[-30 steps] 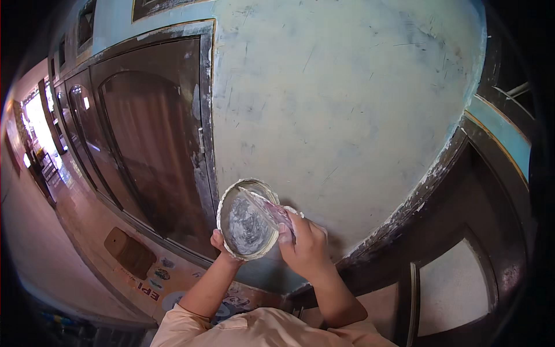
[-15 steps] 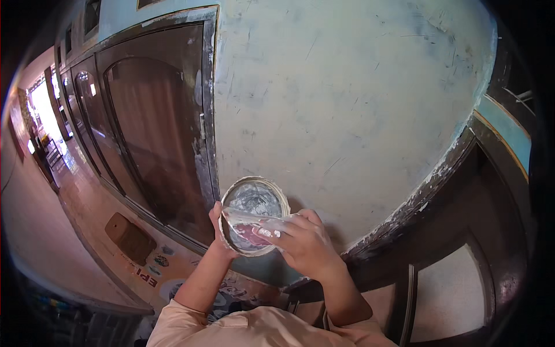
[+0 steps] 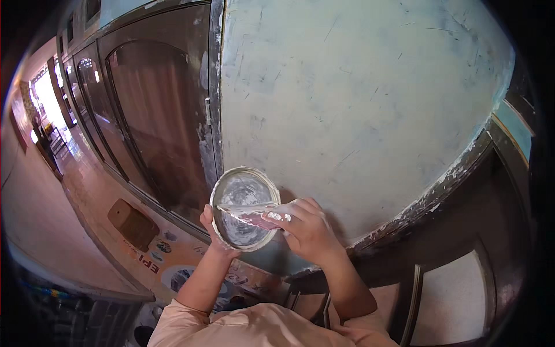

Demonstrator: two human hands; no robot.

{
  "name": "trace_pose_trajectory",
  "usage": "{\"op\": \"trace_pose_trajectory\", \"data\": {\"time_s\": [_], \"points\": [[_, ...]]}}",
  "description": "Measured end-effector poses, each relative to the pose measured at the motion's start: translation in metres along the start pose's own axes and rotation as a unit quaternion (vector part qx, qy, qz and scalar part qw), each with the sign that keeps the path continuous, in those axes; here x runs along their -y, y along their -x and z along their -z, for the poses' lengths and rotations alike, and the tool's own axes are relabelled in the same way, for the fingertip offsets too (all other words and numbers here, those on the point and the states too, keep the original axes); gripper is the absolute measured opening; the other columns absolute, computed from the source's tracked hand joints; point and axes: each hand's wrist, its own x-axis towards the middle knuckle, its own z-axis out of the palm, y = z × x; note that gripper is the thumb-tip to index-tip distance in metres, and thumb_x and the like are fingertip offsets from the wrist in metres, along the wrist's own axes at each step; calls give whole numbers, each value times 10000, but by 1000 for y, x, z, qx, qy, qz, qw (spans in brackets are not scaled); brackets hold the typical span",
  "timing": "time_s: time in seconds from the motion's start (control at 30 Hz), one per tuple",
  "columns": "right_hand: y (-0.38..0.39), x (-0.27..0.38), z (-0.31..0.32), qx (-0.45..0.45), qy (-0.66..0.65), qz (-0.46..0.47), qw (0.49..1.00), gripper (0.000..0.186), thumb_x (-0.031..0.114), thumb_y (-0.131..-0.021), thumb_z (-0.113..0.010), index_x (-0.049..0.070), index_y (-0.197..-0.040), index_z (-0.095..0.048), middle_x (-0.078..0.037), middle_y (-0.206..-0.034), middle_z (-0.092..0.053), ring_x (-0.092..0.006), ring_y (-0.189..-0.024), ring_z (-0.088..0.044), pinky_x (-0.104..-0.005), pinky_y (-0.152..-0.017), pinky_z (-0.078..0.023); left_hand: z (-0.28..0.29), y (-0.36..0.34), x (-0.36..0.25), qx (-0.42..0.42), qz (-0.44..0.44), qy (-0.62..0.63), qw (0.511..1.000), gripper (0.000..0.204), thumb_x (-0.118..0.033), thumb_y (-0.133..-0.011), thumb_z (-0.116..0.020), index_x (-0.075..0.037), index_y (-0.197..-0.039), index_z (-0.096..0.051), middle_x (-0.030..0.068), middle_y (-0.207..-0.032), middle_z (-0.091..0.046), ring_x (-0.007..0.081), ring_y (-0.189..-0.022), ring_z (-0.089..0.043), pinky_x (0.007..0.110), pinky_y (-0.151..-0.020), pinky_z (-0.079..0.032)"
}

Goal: The person applies wall putty to a surface using a putty knife, scooping the putty from a container.

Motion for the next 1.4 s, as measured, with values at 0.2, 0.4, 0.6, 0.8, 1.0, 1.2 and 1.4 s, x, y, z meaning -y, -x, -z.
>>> {"op": "trace_pose_trajectory", "data": {"time_s": [0.2, 0.4, 0.6, 0.8, 1.0, 1.2, 1.4], "points": [[-18, 3, -25, -40, -73, -64, 994, 327, -1, -758, -610, 86, -1072, -640, -122, -896, -645, -335, -797, -601, -412, -713, -489, 5, -16, -8, -33, -112, -13, 993, 858, -741, -805, -441, -68, -1338, -449, 130, -1251, -549, 286, -1080, -580, 443, -870, -520], [-30, 0, -39, -48, -122, -102, 986, 202, 128, -908, -592, 26, -1083, -587, -163, -874, -647, -347, -754, -615, -389, -685, -494, -1, -19, -22, -25, -133, -10, 991, 826, -708, -820, -455, -61, -1333, -459, 130, -1204, -582, 289, -1053, -595, 440, -864, -526], [-40, 3, -37, -29, -197, -194, 961, 260, 187, -944, -568, -7, -1115, -547, -159, -850, -643, -249, -709, -614, -335, -681, -482, 15, -36, -31, 83, -41, 80, 992, 814, -704, -831, -440, -57, -1323, -479, 146, -1240, -572, 304, -1066, -591, 455, -889, -511], [-40, 2, -34, -20, -236, -289, 928, 256, 173, -957, -535, -11, -1135, -530, -121, -887, -649, -164, -803, -597, -320, -749, -477, 9, -46, -18, 72, -19, 59, 996, 841, -730, -825, -406, -56, -1324, -469, 147, -1247, -566, 305, -1078, -586, 464, -905, -503], [-35, 18, -31, -72, -220, -338, 912, 281, 169, -965, -512, -14, -1178, -502, -122, -895, -653, -174, -799, -602, -334, -757, -479, 3, -47, -3, 65, -41, 62, 995, 812, -705, -825, -413, -63, -1319, -471, 128, -1236, -566, 282, -1097, -579, 447, -923, -490], [-20, 26, -39, -153, -197, -350, 903, 320, 139, -938, -525, -12, -1212, -455, -234, -923, -641, -384, -839, -650, -406, -743, -493, -2, -37, 15, 22, -94, 28, 995, 1031, -678, -671, -649, -62, -1434, -331, 122, -1397, -453, 301, -1259, -480, 442, -1055, -411], [-17, 39, -48, -201, -223, -359, 884, 364, 105, -952, -505, -29, -1282, -432, -182, -1014, -647, -239, -921, -639, -361, -832, -483, 11, -27, 20, 36, -79, 2, 996, 1055, -644, -648, -688, -65, -1444, -308, 120, -1412, -430, 302, -1275, -459, 447, -1067, -397]]}}
